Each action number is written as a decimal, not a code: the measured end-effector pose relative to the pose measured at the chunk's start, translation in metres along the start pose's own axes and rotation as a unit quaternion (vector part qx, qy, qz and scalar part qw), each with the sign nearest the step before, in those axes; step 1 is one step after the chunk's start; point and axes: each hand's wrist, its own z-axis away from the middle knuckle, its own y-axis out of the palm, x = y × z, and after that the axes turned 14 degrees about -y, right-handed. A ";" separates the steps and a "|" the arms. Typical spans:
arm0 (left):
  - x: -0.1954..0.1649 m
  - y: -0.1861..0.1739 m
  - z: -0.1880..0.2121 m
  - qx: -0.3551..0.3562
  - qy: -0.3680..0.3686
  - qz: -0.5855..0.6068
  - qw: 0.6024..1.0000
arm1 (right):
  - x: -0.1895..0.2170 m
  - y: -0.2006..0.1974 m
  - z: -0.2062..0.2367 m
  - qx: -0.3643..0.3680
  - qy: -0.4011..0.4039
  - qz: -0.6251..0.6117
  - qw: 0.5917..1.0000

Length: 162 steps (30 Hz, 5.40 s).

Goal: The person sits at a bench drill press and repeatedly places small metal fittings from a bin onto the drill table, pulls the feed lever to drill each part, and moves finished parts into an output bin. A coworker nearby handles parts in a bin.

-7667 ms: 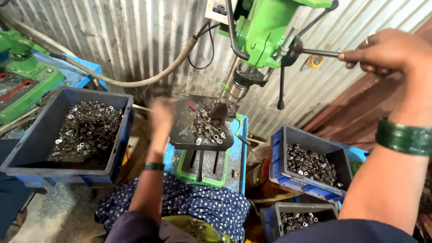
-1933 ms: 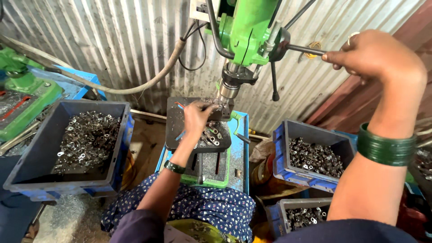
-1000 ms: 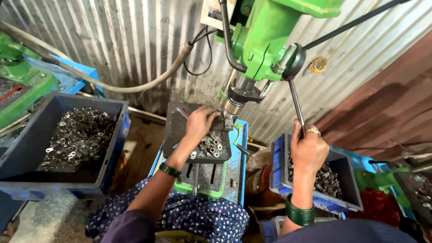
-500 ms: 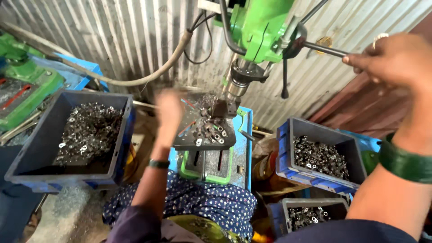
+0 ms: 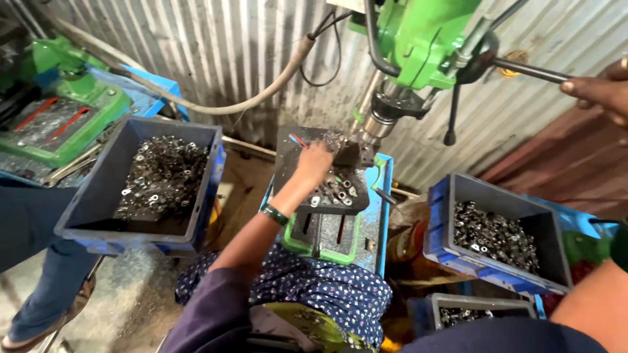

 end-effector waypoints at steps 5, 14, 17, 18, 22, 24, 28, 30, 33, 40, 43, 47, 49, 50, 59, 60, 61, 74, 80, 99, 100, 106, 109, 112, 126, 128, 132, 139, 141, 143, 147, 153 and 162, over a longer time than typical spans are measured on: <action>0.029 -0.015 0.006 -0.092 0.042 0.021 0.995 | 0.056 -0.021 0.034 0.033 -0.037 0.035 0.998; 0.003 -0.028 0.017 -0.023 -0.114 0.744 0.658 | 0.142 -0.040 0.091 -0.001 -0.015 0.117 0.993; -0.023 -0.024 0.014 -0.056 -0.131 0.726 0.673 | 0.141 -0.038 0.095 -0.021 -0.073 0.132 0.988; -0.028 -0.023 0.012 -0.062 -0.142 0.724 0.672 | 0.139 -0.036 0.096 -0.028 -0.101 0.137 0.985; -0.022 -0.029 0.009 -0.028 -0.159 0.673 0.722 | 0.131 -0.028 0.097 -0.035 -0.064 0.133 0.988; -0.016 -0.032 0.009 -0.022 -0.167 0.609 0.775 | 0.130 -0.024 0.099 -0.060 -0.084 0.174 0.979; -0.015 -0.028 0.010 0.016 -0.181 0.700 0.691 | 0.131 -0.010 0.111 -0.092 -0.115 0.117 0.982; -0.017 -0.021 0.012 0.041 -0.197 0.799 0.566 | 0.131 0.003 0.121 -0.132 -0.148 0.158 0.967; -0.020 -0.009 0.016 0.001 -0.166 0.787 0.594 | 0.127 0.021 0.130 -0.161 -0.128 0.111 0.972; -0.014 -0.013 0.000 0.044 -0.133 0.692 0.708 | 0.122 0.030 0.134 -0.161 -0.117 0.120 0.973; -0.006 -0.030 -0.003 -0.035 -0.107 0.463 0.879 | 0.129 0.067 0.148 -0.228 -0.108 0.174 0.952; -0.010 -0.049 0.011 -0.126 -0.038 0.350 0.927 | 0.131 0.157 0.152 -0.338 -0.097 0.144 0.925; -0.015 -0.055 0.016 -0.154 -0.029 0.330 0.931 | 0.121 0.188 0.147 -0.406 -0.120 0.133 0.896; -0.018 -0.057 0.019 -0.172 -0.025 0.320 0.931 | 0.115 0.197 0.144 -0.405 -0.122 0.137 0.896; -0.025 -0.048 0.029 -0.177 -0.045 0.284 0.941 | 0.095 0.205 0.140 -0.408 -0.145 0.126 0.893; -0.025 -0.046 0.030 -0.179 -0.047 0.285 0.940 | 0.094 0.207 0.138 -0.404 -0.148 0.129 0.893; -0.025 -0.044 0.030 -0.158 -0.052 0.273 0.947 | 0.094 0.209 0.136 -0.395 -0.147 0.133 0.897; -0.023 -0.026 0.022 -0.128 -0.044 0.230 0.964 | 0.123 -0.040 0.068 0.002 -0.054 0.182 0.982; -0.015 -0.021 0.018 -0.127 -0.035 0.225 0.965 | 0.125 -0.065 0.039 0.020 -0.052 0.186 0.981; -0.012 -0.037 0.016 -0.118 -0.032 0.214 0.969 | 0.115 0.184 0.135 -0.329 -0.107 0.087 0.934; -0.011 -0.036 0.016 -0.126 -0.032 0.222 0.966 | 0.112 0.190 0.134 -0.331 -0.109 0.094 0.932; -0.008 -0.026 0.014 -0.136 -0.023 0.238 0.961 | 0.085 0.211 0.119 -0.340 -0.114 0.113 0.926; -0.009 -0.025 0.010 -0.145 -0.019 0.233 0.961 | 0.092 0.203 0.127 -0.333 -0.117 0.102 0.930; -0.009 -0.031 0.003 -0.167 0.003 0.238 0.957 | 0.109 0.153 0.134 -0.263 -0.131 0.071 0.953; 0.020 -0.063 0.005 0.197 -0.069 0.573 0.793 | 0.130 -0.035 0.071 0.020 -0.066 0.103 0.992; 0.019 -0.060 0.001 0.214 -0.079 0.579 0.782 | 0.132 -0.034 0.076 0.016 -0.068 0.114 0.991; 0.020 -0.053 -0.001 0.193 -0.030 0.613 0.766 | 0.135 -0.035 0.080 0.015 -0.072 0.101 0.992; 0.022 -0.040 0.004 0.277 -0.092 0.692 0.660 | 0.139 -0.035 0.083 0.024 -0.074 0.112 0.991; 0.022 -0.038 0.004 0.271 -0.088 0.703 0.652 | 0.140 -0.035 0.085 0.017 -0.070 0.111 0.991; 0.023 -0.040 0.003 0.233 -0.082 0.651 0.718 | 0.143 -0.034 0.088 0.015 -0.070 0.106 0.992; 0.025 -0.051 0.004 0.181 -0.098 0.561 0.802 | 0.145 -0.032 0.091 0.000 -0.079 0.141 0.987; 0.016 -0.072 0.006 0.164 -0.109 0.536 0.821 | 0.142 -0.028 0.095 -0.016 -0.086 0.140 0.986; 0.014 -0.061 0.002 -0.007 -0.038 0.401 0.915 | 0.153 -0.028 0.104 -0.008 -0.086 0.140 0.986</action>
